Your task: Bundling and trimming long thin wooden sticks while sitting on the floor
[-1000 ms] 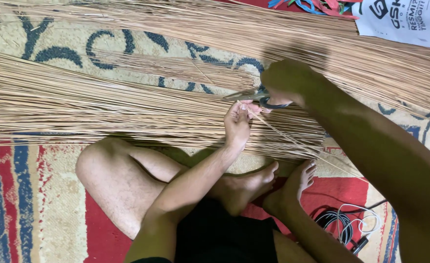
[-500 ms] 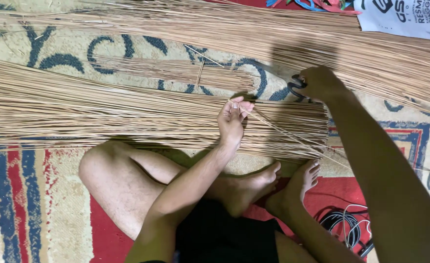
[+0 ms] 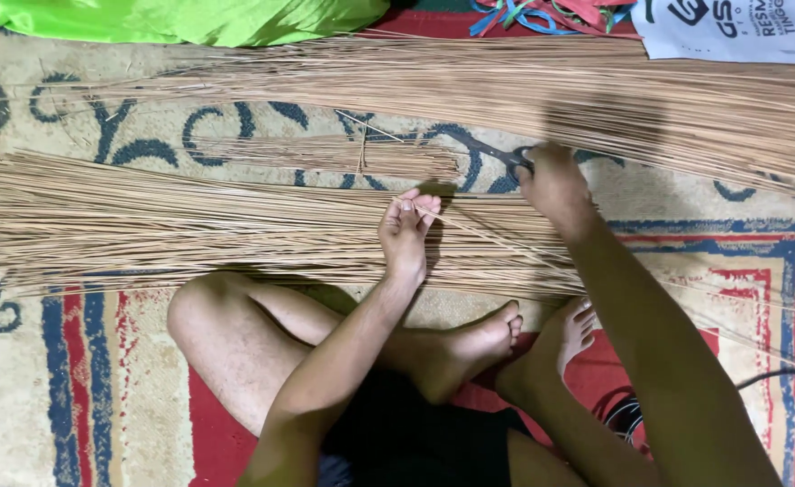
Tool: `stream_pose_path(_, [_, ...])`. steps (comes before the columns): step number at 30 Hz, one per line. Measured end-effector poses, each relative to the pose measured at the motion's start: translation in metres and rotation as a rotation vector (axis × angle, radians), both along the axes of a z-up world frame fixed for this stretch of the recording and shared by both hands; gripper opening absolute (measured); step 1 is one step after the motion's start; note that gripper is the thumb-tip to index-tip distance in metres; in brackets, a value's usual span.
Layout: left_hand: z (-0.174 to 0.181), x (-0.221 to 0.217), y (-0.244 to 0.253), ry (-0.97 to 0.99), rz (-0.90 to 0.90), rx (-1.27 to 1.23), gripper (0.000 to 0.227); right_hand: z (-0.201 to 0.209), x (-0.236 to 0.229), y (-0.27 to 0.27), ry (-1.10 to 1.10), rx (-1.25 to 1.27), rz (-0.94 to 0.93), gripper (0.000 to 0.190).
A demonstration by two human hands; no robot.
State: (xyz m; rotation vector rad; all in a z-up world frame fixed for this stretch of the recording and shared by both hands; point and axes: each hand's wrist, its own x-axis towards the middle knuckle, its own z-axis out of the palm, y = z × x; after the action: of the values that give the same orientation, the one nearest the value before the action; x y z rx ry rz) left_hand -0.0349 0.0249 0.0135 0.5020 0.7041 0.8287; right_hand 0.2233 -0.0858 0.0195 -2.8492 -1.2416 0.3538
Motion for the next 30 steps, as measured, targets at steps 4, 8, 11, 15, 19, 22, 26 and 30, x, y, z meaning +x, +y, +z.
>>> stream_pose_path(4, [0.011, -0.008, 0.01, 0.009, 0.037, -0.011, 0.028, 0.073, -0.087, 0.008, 0.425, 0.402, 0.181, 0.018])
stream_pose_path(8, [0.004, -0.031, 0.034, 0.008, 0.094, -0.007, 0.027, 0.094, -0.132, -0.007, 0.832, 0.345, 0.199, 0.023])
stream_pose_path(11, [-0.011, -0.06, 0.062, 0.022, 0.139, -0.007, 0.029, 0.092, -0.134, -0.018, 0.836, 0.344, 0.21, 0.02])
stream_pose_path(15, [-0.022, -0.099, 0.106, 0.035, 0.202, -0.034, 0.031, 0.085, -0.128, -0.032, 0.735, 0.325, 0.261, 0.016])
stream_pose_path(19, [-0.051, -0.111, 0.119, 0.158, 0.181, -0.018, 0.025, 0.076, -0.137, -0.037, 0.653, 0.351, 0.275, 0.015])
stream_pose_path(22, [-0.072, -0.106, 0.106, 0.375, 0.412, 0.075, 0.092, 0.074, -0.151, -0.04, 0.545, 0.382, 0.288, 0.014])
stream_pose_path(26, [0.073, -0.097, 0.03, 0.98, 0.184, 0.864, 0.072, 0.067, -0.166, -0.041, 0.417, 0.423, 0.352, 0.017])
stream_pose_path(30, [0.065, -0.075, 0.004, 1.165, -0.703, 1.711, 0.07, 0.073, -0.185, -0.028, 0.374, 0.411, 0.386, 0.02])
